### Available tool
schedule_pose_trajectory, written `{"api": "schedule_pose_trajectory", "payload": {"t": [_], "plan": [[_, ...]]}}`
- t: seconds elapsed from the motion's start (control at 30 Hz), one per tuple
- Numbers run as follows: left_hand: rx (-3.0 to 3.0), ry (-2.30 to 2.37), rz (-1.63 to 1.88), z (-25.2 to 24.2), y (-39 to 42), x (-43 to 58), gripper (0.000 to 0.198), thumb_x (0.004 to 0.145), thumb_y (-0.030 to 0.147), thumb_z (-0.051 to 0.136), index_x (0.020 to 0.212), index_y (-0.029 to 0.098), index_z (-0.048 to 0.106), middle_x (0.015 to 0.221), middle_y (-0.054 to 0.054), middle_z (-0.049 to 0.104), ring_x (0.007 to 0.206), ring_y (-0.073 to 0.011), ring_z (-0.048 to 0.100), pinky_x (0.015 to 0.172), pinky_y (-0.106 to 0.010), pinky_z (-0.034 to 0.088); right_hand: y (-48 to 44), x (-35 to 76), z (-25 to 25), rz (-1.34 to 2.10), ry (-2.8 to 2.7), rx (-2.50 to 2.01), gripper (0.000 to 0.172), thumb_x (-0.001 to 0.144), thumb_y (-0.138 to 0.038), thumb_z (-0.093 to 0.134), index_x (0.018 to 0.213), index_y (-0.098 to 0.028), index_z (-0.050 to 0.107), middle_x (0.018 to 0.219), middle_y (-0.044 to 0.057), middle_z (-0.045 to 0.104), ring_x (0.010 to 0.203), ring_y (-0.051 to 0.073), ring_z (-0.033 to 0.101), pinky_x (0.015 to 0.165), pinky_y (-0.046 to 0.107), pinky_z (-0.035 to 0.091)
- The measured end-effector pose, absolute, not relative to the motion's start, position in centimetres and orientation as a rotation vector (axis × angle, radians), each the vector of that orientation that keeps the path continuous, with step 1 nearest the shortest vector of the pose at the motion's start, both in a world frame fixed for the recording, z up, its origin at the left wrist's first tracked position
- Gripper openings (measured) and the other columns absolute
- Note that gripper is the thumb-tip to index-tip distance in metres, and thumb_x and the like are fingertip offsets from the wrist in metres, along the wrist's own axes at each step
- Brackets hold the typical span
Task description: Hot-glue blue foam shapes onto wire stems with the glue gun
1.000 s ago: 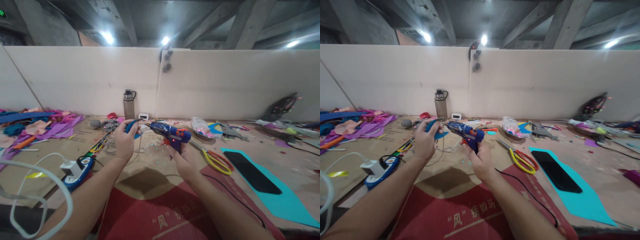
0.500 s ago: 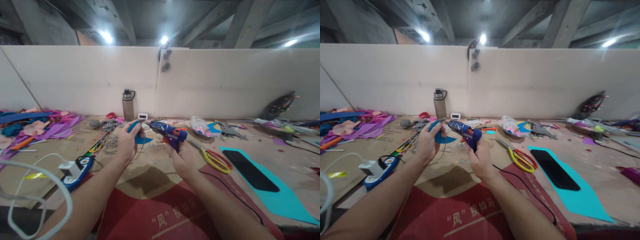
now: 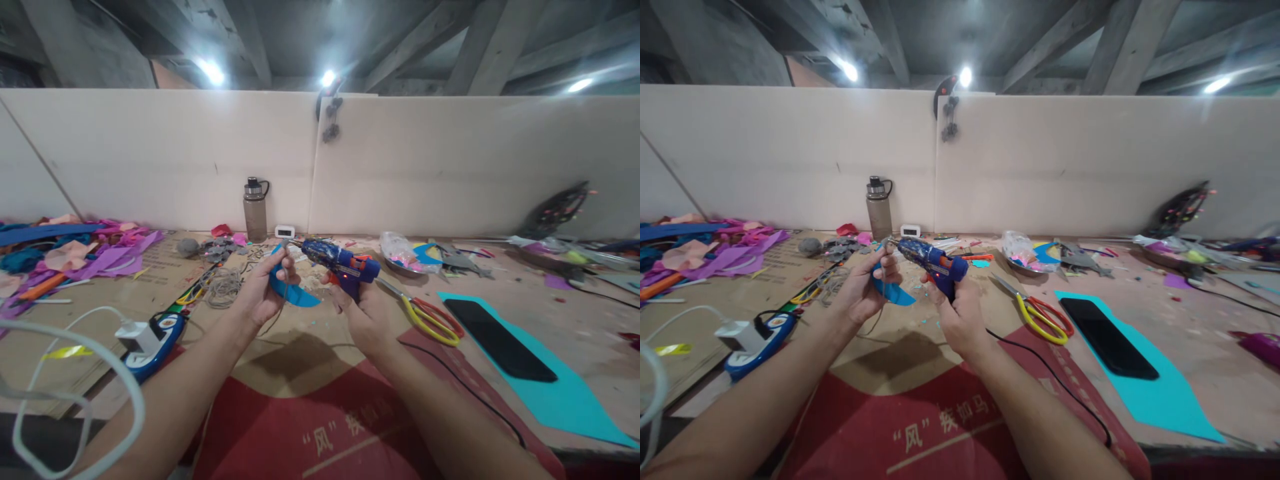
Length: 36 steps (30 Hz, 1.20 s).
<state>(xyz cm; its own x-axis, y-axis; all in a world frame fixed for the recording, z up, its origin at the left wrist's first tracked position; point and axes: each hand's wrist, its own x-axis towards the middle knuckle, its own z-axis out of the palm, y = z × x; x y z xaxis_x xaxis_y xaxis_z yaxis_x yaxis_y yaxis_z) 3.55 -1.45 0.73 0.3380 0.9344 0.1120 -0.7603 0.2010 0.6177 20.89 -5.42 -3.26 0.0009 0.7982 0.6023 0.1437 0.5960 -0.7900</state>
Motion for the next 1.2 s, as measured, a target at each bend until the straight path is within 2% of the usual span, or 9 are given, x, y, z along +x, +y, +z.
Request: {"api": "schedule_pose_trajectory", "payload": {"t": [0.23,0.47,0.77,0.87,1.03,1.2], "plan": [[0.569,0.253,1.202,1.1,-1.8,3.5,0.007,0.086,0.015,0.055,0.081,0.013,0.058,0.060,0.005,0.045,0.042,0.0011,0.039,0.044,-0.011,0.038,-5.3,21.0,-3.5,0.709,-1.503,-0.805,0.022,0.087,-0.035,0.053,0.101,-0.020,0.060,0.092,0.005,0.061,0.060,0.010,0.046,0.056,0.027,0.040],[0.516,0.185,1.138,0.9,-1.9,3.7,0.010,0.088,0.013,0.051,0.079,0.011,0.056,0.059,0.005,0.041,0.041,0.0017,0.037,0.043,-0.011,0.036,-5.6,20.8,-3.1,0.848,-1.406,-0.695,0.018,0.087,-0.034,0.055,0.099,-0.022,0.059,0.067,-0.003,0.050,0.056,0.010,0.044,0.052,0.025,0.038],[0.632,0.207,1.115,0.4,-2.1,3.7,0.005,0.082,0.015,0.059,0.080,0.012,0.058,0.059,0.006,0.040,0.041,0.0014,0.035,0.044,-0.011,0.033,-5.6,20.4,-2.6,0.916,-1.366,-0.697,0.016,0.084,-0.033,0.057,0.094,-0.021,0.056,0.082,0.000,0.059,0.053,0.008,0.044,0.049,0.024,0.039],[0.757,0.259,1.159,0.3,-1.6,3.4,0.009,0.079,0.018,0.064,0.078,0.012,0.057,0.059,0.005,0.043,0.041,0.0005,0.035,0.044,-0.013,0.033,-5.7,20.6,-2.6,0.913,-1.354,-0.679,0.015,0.085,-0.033,0.056,0.095,-0.022,0.056,0.080,0.000,0.058,0.054,0.008,0.043,0.050,0.024,0.039],[0.960,0.305,1.289,0.5,-0.8,2.5,0.021,0.074,0.023,0.070,0.068,0.014,0.051,0.061,0.004,0.046,0.044,-0.0018,0.036,0.047,-0.017,0.036,-5.7,20.6,-2.7,0.953,-1.341,-0.628,0.018,0.083,-0.032,0.058,0.098,-0.022,0.054,0.092,0.002,0.062,0.055,0.008,0.044,0.049,0.025,0.040],[1.005,0.272,1.303,0.9,-0.6,2.0,0.021,0.074,0.023,0.069,0.067,0.013,0.052,0.060,0.003,0.045,0.045,-0.0017,0.034,0.047,-0.017,0.034,-5.6,20.5,-2.8,0.997,-1.315,-0.580,0.016,0.083,-0.030,0.058,0.097,-0.023,0.055,0.090,0.001,0.062,0.055,0.008,0.042,0.048,0.024,0.039]]}}
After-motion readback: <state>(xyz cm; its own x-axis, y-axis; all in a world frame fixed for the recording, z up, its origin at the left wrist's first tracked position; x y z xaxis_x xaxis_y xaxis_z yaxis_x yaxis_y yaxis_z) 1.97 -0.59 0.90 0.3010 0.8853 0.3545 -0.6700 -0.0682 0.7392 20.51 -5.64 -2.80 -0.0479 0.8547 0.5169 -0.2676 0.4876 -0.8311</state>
